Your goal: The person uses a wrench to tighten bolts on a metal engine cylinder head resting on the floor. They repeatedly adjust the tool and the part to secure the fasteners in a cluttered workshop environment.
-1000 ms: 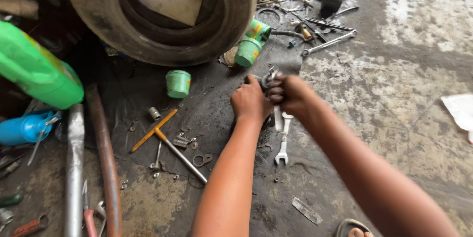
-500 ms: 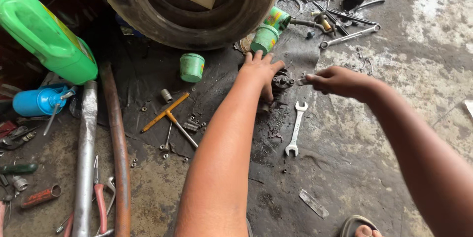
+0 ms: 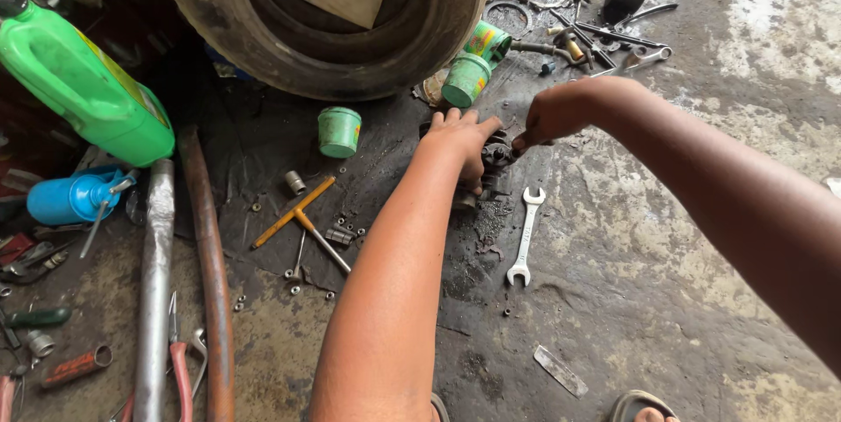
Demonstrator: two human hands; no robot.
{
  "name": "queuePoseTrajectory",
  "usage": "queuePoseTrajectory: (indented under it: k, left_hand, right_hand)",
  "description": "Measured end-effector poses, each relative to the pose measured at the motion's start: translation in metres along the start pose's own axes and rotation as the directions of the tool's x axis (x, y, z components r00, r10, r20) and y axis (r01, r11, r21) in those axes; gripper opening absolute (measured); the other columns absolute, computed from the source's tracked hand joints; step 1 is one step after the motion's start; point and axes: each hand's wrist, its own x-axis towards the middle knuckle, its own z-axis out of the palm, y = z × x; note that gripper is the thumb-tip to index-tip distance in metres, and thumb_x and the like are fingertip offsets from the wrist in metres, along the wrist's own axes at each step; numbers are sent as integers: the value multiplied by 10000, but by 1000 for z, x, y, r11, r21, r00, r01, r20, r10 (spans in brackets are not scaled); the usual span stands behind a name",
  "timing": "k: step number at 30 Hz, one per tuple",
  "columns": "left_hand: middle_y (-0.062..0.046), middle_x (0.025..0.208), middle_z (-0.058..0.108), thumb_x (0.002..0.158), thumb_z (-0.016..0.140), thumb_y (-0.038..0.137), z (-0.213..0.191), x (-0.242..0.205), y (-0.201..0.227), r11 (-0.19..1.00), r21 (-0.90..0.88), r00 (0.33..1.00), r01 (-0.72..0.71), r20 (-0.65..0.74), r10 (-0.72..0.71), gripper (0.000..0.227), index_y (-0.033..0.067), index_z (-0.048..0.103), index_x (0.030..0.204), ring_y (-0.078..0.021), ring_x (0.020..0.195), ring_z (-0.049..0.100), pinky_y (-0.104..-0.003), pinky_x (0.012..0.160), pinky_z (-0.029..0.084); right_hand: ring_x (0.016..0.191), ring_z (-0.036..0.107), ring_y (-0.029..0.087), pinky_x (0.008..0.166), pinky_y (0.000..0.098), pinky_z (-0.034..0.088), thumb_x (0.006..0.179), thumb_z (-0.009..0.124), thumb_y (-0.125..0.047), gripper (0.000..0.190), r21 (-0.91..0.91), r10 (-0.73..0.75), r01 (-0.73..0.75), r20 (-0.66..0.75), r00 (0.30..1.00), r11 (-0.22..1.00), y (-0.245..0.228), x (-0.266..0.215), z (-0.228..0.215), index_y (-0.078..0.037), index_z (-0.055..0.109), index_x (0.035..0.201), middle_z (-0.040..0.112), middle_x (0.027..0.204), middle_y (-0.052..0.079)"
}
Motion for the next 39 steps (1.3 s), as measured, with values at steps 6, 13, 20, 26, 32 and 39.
queuePoseTrajectory:
  k: [6,13,20,26,32,39]
  left_hand:
    - [-79,1349,605,464,992,471,-4,-1,-13,993,32,991,-109,-76,112,1152,279,458,1467,-302,1299,537,-430,1059,430]
    - [-165,1072,727,482,872,747,-2,-18,-18,995,13,977,-95,-190,96,1024,101,612,1234,-350,1040,699,-443,914,542]
    - [-179,1119,709,580,859,711,44,-3,22,840,-378,862,389,-173,-477,1045,93,458,1321,-329,1027,720,-424,861,586]
    - [-193,1153,750,804,805,399,88,48,-9,819,-382,780,427,-302,-548,744,34,471,1359,-342,1053,758,-467,876,618]
    - [-203,1479,403,548,958,638,43,-23,36,838,-305,844,452,-158,-513,1388,140,150,1562,-415,1256,536,-545,875,557]
    - [-142,1518,416,612,923,472,23,-12,30,935,-149,921,322,-180,-346,1234,146,243,1588,-369,1415,409,-582,1169,303]
  right_hand:
    - [1036,744,271,971,454,559,864,610,-701,649,-137,-34,36,17,999,990,-8,-2,-20,-126,802,1095,804,1086,89]
    - [793,711,193,751,380,564,930,587,-627,596,208,-146,172,-136,980,963,28,4,15,-70,797,957,774,883,68]
    - [532,381,176,453,354,315,1006,508,-632,584,954,294,1,-93,951,299,1,11,94,-88,687,896,514,693,65]
    - [498,403,105,467,301,337,1058,480,-417,333,877,384,187,-3,923,-442,-69,72,101,-145,550,879,471,639,-31]
    - [456,339,114,420,274,211,1038,471,-300,229,884,79,121,-96,992,-451,-41,30,70,-191,507,840,490,627,-22]
    - [582,462,162,548,358,384,1055,510,-568,599,799,212,200,-377,902,567,10,-23,13,-55,643,775,585,684,55]
